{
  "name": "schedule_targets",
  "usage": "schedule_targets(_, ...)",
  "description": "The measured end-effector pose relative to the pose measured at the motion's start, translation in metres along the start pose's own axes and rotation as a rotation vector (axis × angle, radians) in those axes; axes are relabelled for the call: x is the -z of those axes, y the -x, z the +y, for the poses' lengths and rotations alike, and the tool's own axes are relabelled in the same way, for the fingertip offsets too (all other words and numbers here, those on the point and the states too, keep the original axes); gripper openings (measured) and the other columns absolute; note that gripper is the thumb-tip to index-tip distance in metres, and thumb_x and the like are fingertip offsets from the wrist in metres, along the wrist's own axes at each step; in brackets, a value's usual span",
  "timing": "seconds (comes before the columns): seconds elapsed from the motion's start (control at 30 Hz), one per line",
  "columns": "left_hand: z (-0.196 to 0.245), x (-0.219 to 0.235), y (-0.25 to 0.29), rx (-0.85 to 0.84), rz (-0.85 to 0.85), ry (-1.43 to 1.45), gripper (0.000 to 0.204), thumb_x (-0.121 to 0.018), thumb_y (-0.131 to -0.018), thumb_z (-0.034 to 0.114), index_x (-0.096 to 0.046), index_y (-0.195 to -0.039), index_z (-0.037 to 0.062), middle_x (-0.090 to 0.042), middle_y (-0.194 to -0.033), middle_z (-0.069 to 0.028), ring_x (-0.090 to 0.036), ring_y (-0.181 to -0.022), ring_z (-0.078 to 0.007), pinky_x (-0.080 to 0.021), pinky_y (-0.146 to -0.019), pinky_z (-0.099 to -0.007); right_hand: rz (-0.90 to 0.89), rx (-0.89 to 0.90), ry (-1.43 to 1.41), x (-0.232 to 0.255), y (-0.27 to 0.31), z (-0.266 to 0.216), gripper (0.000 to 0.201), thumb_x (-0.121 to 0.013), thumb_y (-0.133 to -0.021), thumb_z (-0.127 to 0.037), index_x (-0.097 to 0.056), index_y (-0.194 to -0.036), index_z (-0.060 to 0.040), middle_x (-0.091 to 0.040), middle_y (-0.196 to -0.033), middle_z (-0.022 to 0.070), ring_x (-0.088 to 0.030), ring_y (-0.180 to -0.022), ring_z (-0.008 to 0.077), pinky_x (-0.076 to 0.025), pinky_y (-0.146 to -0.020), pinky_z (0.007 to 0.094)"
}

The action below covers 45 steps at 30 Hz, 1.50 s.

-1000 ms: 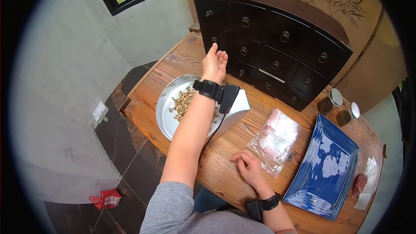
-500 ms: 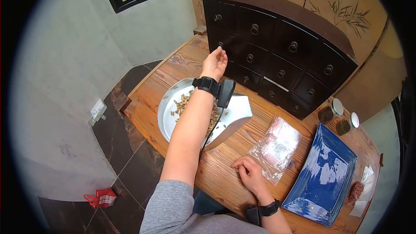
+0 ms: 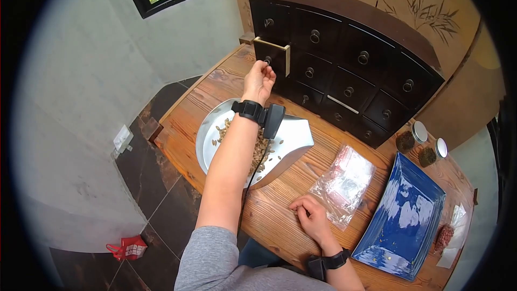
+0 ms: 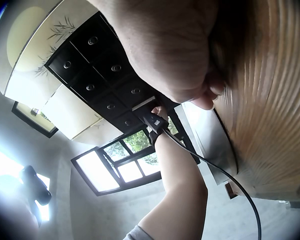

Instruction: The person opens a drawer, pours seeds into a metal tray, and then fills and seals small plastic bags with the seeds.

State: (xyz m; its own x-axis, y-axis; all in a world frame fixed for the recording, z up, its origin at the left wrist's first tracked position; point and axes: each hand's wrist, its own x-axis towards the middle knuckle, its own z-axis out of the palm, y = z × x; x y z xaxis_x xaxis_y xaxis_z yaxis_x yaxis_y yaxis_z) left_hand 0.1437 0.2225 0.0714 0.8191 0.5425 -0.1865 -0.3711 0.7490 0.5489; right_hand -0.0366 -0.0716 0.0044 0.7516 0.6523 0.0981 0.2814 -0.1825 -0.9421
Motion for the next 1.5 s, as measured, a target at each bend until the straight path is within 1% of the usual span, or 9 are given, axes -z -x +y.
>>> schedule_targets(0.2,0.012,0.008,0.021,-0.015,-0.037,-0.025,0.005,-0.053,-0.072,0.006,-0.050,-0.075,0.0032,-0.045,-0.065,-0.0035,-0.043,-0.057,-0.0119,-0.041,-0.054,-0.0239,0.011,0.025,0.001,-0.001,0.000,-0.001,0.015,-0.048,-0.075,0.004,-0.060,-0.081,-0.0012,-0.058,-0.083,0.0106,-0.058,-0.074,0.0233,-0.045,-0.064,0.0291)
schedule_targets(0.27,0.014,0.010,0.026,-0.024,-0.036,-0.024,0.006,-0.052,-0.071,0.006,-0.049,-0.076,0.0036,-0.043,-0.064,-0.0023,-0.041,-0.056,-0.0114,-0.038,-0.052,-0.0232,0.027,0.030,0.020,-0.001,0.000,-0.004,0.016,-0.046,-0.076,0.007,-0.060,-0.078,0.0004,-0.058,-0.080,0.0084,-0.056,-0.072,0.0178,-0.045,-0.064,0.0254)
schedule_targets(0.3,0.014,0.011,0.028,-0.029,-0.040,-0.024,0.006,-0.052,-0.071,0.006,-0.049,-0.076,0.0036,-0.043,-0.064,-0.0023,-0.041,-0.056,-0.0114,-0.038,-0.052,-0.0232,0.027,0.037,0.021,0.000,-0.001,-0.004,0.016,-0.046,-0.076,0.007,-0.060,-0.078,0.0004,-0.058,-0.080,0.0084,-0.056,-0.072,0.0178,-0.045,-0.064,0.0254)
schedule_targets(0.37,0.011,0.011,0.034,-0.059,-0.013,-0.008,0.007,-0.051,-0.072,0.006,-0.049,-0.078,0.0040,-0.042,-0.064,-0.0019,-0.040,-0.056,-0.0112,-0.038,-0.053,-0.0230,0.016,0.028,0.021,0.000,0.000,-0.002,0.015,-0.048,-0.075,0.005,-0.061,-0.081,-0.0012,-0.058,-0.083,0.0102,-0.058,-0.073,0.0229,-0.045,-0.063,0.0288)
schedule_targets(0.53,0.006,0.007,0.045,-0.124,0.048,0.022,0.002,-0.050,-0.074,0.006,-0.050,-0.076,0.0063,-0.040,-0.062,0.0005,-0.038,-0.054,-0.0095,-0.035,-0.051,-0.0227,0.012,-0.014,0.001,-0.002,0.001,-0.001,0.015,-0.048,-0.075,0.005,-0.061,-0.080,-0.0013,-0.058,-0.082,0.0097,-0.058,-0.073,0.0218,-0.045,-0.063,0.0279)
schedule_targets(0.7,0.006,0.010,0.047,-0.131,0.007,0.027,0.005,-0.049,-0.073,0.005,-0.047,-0.078,0.0058,-0.040,-0.062,0.0000,-0.039,-0.055,-0.0100,-0.036,-0.052,-0.0230,0.010,-0.038,-0.006,-0.004,0.002,0.001,0.015,-0.048,-0.076,0.006,-0.061,-0.080,-0.0013,-0.058,-0.081,0.0092,-0.057,-0.072,0.0202,-0.045,-0.063,0.0272)
schedule_targets(0.97,0.005,0.010,0.048,-0.157,0.044,-0.001,0.009,-0.051,-0.073,0.005,-0.051,-0.082,0.0031,-0.043,-0.064,0.0000,-0.041,-0.056,-0.0097,-0.037,-0.054,-0.0249,-0.010,-0.047,0.013,-0.005,-0.004,-0.011,0.017,-0.045,-0.080,0.008,-0.061,-0.080,0.0017,-0.057,-0.083,0.0087,-0.057,-0.066,0.0137,-0.047,-0.059,0.0230)
schedule_targets(1.37,0.002,0.010,0.048,-0.185,0.049,-0.044,0.010,-0.051,-0.075,0.008,-0.053,-0.084,0.0035,-0.044,-0.066,0.0002,-0.041,-0.058,-0.0090,-0.038,-0.057,-0.0244,0.000,-0.051,-0.020,-0.009,-0.008,-0.012,0.017,-0.043,-0.079,0.009,-0.059,-0.076,0.0046,-0.056,-0.082,0.0095,-0.055,-0.063,0.0124,-0.045,-0.058,0.0225)
schedule_targets(1.5,0.001,0.009,0.046,-0.187,0.058,-0.049,0.011,-0.051,-0.076,0.008,-0.052,-0.086,0.0030,-0.045,-0.066,-0.0002,-0.042,-0.058,-0.0094,-0.038,-0.056,-0.0246,-0.024,-0.057,-0.012,-0.007,-0.007,-0.008,0.016,-0.044,-0.081,0.008,-0.059,-0.080,0.0034,-0.056,-0.084,0.0092,-0.057,-0.066,0.0131,-0.046,-0.060,0.0226)
